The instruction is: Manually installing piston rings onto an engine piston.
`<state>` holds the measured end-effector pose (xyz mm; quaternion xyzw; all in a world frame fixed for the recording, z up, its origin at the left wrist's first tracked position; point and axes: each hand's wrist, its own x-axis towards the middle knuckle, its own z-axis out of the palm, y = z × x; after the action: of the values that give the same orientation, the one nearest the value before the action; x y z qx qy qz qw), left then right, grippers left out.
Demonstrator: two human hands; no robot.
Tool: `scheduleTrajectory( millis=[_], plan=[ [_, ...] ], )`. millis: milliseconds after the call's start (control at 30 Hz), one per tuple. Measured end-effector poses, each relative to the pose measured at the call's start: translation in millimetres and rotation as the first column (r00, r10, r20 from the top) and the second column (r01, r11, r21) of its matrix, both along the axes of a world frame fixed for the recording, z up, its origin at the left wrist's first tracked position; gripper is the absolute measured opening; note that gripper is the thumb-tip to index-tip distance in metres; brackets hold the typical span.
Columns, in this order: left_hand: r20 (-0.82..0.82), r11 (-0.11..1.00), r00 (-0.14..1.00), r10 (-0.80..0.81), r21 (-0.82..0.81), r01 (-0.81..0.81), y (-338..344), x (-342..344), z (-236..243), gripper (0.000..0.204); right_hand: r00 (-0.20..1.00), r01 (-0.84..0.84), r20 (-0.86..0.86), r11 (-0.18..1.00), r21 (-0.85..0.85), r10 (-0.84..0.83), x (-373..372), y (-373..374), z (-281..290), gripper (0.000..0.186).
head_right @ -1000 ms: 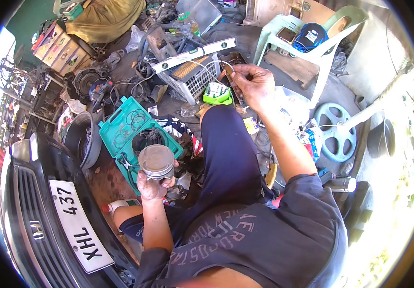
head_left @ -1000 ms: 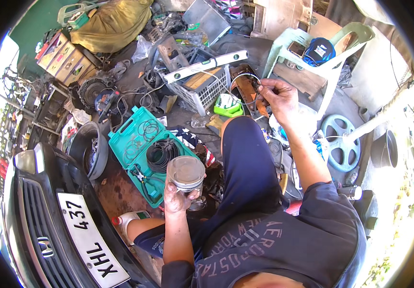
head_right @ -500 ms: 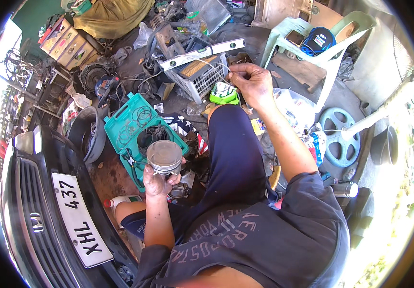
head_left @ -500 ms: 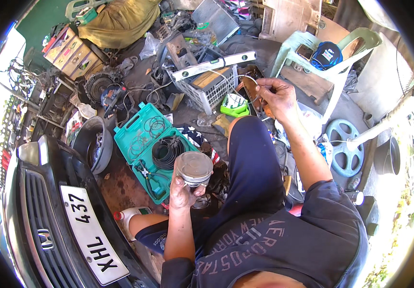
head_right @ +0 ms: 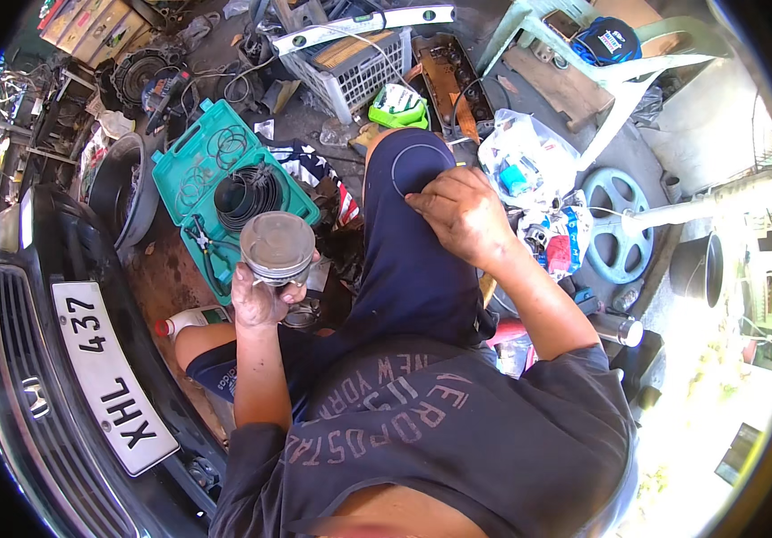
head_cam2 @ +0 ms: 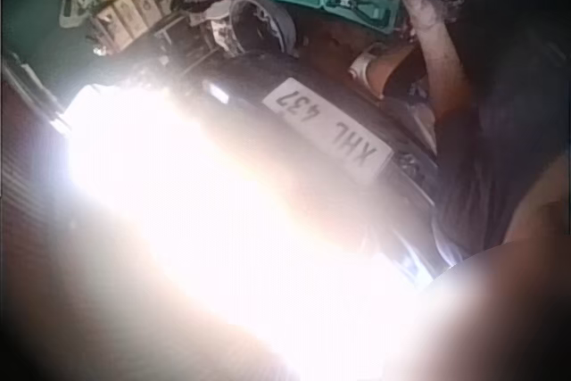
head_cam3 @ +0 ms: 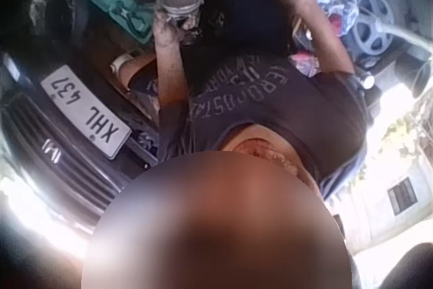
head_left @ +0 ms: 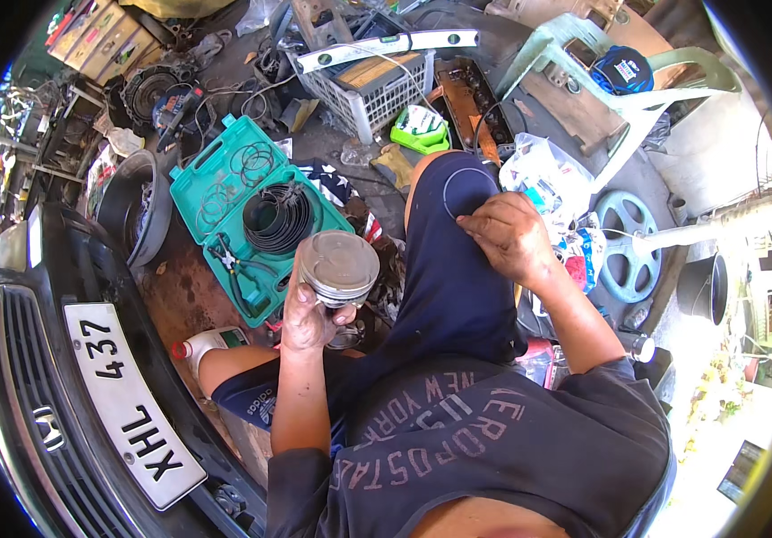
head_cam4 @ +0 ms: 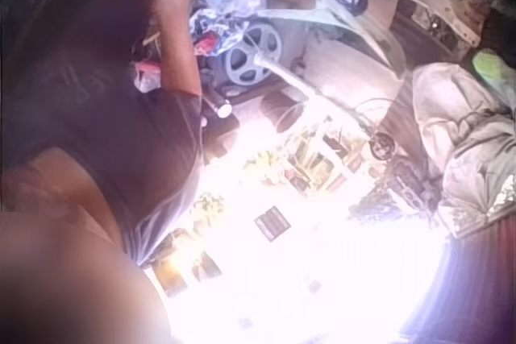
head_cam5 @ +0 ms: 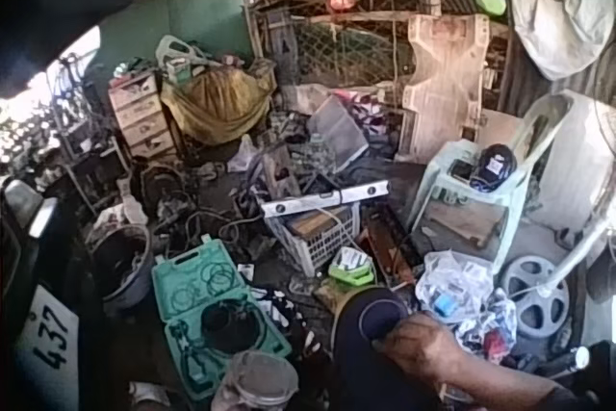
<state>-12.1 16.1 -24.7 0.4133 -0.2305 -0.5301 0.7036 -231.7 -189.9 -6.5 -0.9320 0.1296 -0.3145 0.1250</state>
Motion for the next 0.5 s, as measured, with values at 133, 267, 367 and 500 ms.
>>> scheduleTrajectory(
  millis=[133, 267, 367, 500],
  plan=[
    [-0.007, 0.999, 0.999, -0.031, -0.019, 0.031, 0.4, -1.5, -3.8, 0.092, 0.998, -0.07, 0.006, 0.974, 0.215, 0.07, -0.5, -12.0, -0.9, 0.03],
    [-0.015, 0.999, 0.999, -0.032, -0.025, 0.032, -0.6, -2.0, -4.8, 0.089, 0.994, 0.027, 0.093, 0.937, 0.349, -0.063, 12.4, -17.7, 10.0, 0.03],
    [0.001, 0.999, 1.0, -0.001, -0.046, 0.001, -3.2, -4.1, -4.5, 0.087, 0.982, 0.169, -0.016, 0.838, 0.518, -0.188, 23.1, -27.1, 18.9, 0.03],
    [-0.04, 0.993, 0.996, -0.074, -0.1, 0.069, -8.1, -0.2, -6.0, 0.085, 1.0, 0.028, -0.021, 0.957, 0.288, -0.023, 25.8, -46.9, 14.8, 0.025]
  ],
)
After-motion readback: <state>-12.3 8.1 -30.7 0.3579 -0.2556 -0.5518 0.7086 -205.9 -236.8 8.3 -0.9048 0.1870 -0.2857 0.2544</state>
